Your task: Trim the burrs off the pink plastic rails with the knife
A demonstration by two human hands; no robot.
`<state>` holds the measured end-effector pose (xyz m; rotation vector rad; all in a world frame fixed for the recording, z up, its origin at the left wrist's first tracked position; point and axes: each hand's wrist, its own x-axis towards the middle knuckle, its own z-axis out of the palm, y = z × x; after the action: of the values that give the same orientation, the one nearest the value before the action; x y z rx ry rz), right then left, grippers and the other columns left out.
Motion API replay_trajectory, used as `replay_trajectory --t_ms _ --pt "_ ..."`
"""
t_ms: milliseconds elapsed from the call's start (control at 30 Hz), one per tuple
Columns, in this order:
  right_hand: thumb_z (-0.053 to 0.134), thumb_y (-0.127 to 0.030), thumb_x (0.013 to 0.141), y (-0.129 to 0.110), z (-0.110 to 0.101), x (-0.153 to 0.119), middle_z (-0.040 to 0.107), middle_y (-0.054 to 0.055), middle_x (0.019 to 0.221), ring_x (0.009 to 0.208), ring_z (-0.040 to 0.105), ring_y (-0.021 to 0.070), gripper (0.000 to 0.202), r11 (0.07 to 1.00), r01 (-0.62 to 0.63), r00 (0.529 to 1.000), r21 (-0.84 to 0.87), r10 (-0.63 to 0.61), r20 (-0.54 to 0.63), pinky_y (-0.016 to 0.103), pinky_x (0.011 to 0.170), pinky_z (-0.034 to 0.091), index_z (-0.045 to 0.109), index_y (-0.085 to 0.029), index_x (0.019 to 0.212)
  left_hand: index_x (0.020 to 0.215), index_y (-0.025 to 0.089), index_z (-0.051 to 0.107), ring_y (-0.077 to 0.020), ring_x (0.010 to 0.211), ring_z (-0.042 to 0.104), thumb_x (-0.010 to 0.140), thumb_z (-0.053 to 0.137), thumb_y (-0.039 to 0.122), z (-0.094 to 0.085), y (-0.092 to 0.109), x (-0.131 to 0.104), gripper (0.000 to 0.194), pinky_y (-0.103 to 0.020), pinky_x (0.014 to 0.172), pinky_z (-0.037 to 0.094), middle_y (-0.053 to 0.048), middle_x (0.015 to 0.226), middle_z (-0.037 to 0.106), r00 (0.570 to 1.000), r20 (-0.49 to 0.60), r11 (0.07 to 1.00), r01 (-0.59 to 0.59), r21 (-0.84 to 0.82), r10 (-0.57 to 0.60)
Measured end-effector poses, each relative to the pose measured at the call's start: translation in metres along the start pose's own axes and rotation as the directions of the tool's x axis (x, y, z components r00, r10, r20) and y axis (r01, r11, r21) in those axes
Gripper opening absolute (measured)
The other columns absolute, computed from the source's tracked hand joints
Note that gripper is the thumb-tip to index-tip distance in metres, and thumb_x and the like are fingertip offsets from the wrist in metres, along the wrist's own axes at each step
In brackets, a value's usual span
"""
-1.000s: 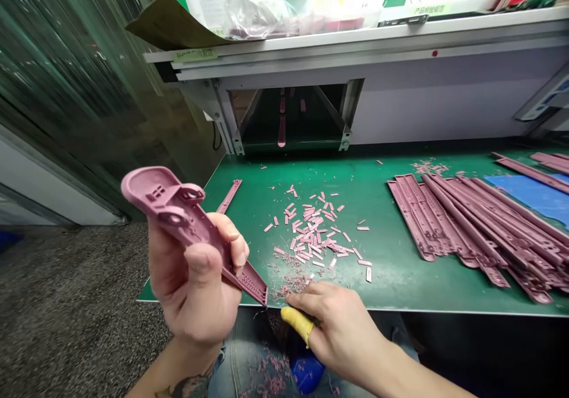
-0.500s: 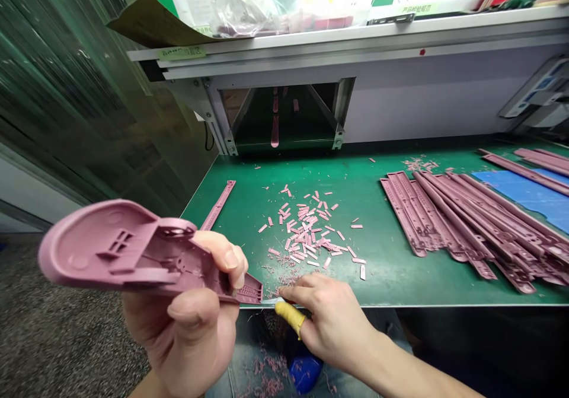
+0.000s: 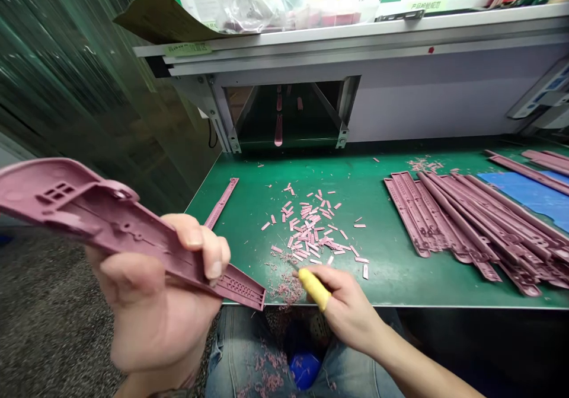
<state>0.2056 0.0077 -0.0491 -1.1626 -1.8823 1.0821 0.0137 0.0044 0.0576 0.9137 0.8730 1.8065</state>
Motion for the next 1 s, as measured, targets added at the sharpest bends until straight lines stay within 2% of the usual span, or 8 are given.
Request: replay_trajectory --t_ms 100,200,300,400,467,567,767,1000 --pt "0.057 -0.039 0.089 -0.006 0.008 -0.004 0.063 0.002 0.085 0.075 0.057 0.0143 0.024 0.991 0.007 0.997 0.133 0.003 -0.074 0.024 0.067 0.046 0.06 -0.019 0.102 0.091 0.033 0.06 -0.0068 0.047 0.046 0.081 0.063 0.047 0.0 0.0 0.014 0.017 -0.026 0.045 0.036 0.01 0.074 0.059 0.981 -0.014 0.979 -0.196 -0.062 0.195" --pt "0.072 -0.031 0.077 -0.016 0.02 -0.003 0.064 0.005 0.102 0.089 0.059 0.0165 0.038 0.963 0.228 0.974 0.142 -0.222 -0.055 0.027 0.081 0.047 0.058 -0.02 0.11 0.094 0.031 0.062 -0.005 0.054 0.048 0.093 0.046 0.044 -0.002 -0.011 0.029 0.02 -0.02 0.047 0.038 0.007 0.08 0.058 0.979 -0.129 0.985 -0.167 -0.046 0.16" --pt "0.062 -0.026 0.085 -0.022 0.019 0.002 0.068 0.004 0.093 0.079 0.06 0.0135 0.014 0.949 0.274 0.962 0.155 -0.27 -0.047 0.024 0.072 0.046 0.063 -0.019 0.097 0.123 0.037 0.054 -0.0116 0.095 0.059 0.091 0.054 0.031 -0.015 -0.029 0.036 0.033 -0.022 0.077 0.049 0.004 0.107 0.06 0.944 -0.215 0.963 -0.221 0.156 0.251" --pt "0.057 -0.033 0.09 -0.027 -0.001 0.008 0.064 0.0 0.073 0.064 0.055 0.0113 0.017 0.984 0.092 0.996 0.153 -0.089 -0.025 0.022 0.06 0.043 0.064 -0.018 0.085 0.141 0.041 0.034 -0.0233 0.141 0.02 0.07 0.078 0.019 -0.033 -0.044 0.027 0.087 -0.037 0.115 0.015 0.003 0.148 0.037 0.8 0.162 0.587 -0.545 0.598 0.578" --pt "0.056 -0.039 0.09 -0.03 -0.019 0.012 0.06 -0.001 0.069 0.063 0.054 0.0113 0.023 0.973 -0.024 0.996 0.229 0.003 0.089 0.022 0.059 0.042 0.062 -0.018 0.082 0.135 0.039 0.047 -0.0302 0.137 0.033 0.06 0.083 0.015 -0.041 -0.048 0.016 0.086 -0.042 0.116 0.012 0.0 0.143 0.048 0.682 0.586 0.323 -0.727 0.605 0.438" --pt "0.053 -0.046 0.09 -0.032 -0.041 0.015 0.058 -0.002 0.071 0.064 0.056 0.0117 0.028 0.922 -0.134 0.947 0.362 0.012 0.321 0.023 0.061 0.045 0.057 -0.018 0.088 0.133 0.031 0.052 -0.0261 0.107 0.063 0.074 0.07 0.009 -0.046 -0.042 0.008 0.065 -0.037 0.101 0.04 -0.005 0.116 0.069 0.448 0.894 0.271 -0.861 0.429 0.007" --pt "0.034 -0.036 0.1 -0.027 -0.058 0.011 0.062 0.002 0.09 0.079 0.055 0.0127 0.028 0.99 0.124 0.979 -0.067 -0.112 0.168 0.025 0.072 0.042 0.058 -0.022 0.103 0.136 0.022 0.047 -0.0282 0.119 0.054 0.087 0.047 0.007 -0.056 -0.021 0.033 0.051 -0.047 0.099 0.044 -0.007 0.127 0.063 0.287 0.94 0.07 -0.95 0.304 -0.182" --pt "0.044 -0.067 0.086 -0.023 -0.035 0.016 0.055 0.0 0.065 0.056 0.045 0.0138 0.052 0.708 0.456 0.878 -0.539 -0.458 0.14 0.027 0.05 0.025 0.062 -0.018 0.089 0.13 0.021 0.051 -0.0287 0.127 0.045 0.093 0.034 0.008 -0.042 0.0 0.037 0.043 -0.056 0.111 0.026 -0.002 0.128 0.062 0.181 0.957 -0.08 -0.983 0.167 -0.227"
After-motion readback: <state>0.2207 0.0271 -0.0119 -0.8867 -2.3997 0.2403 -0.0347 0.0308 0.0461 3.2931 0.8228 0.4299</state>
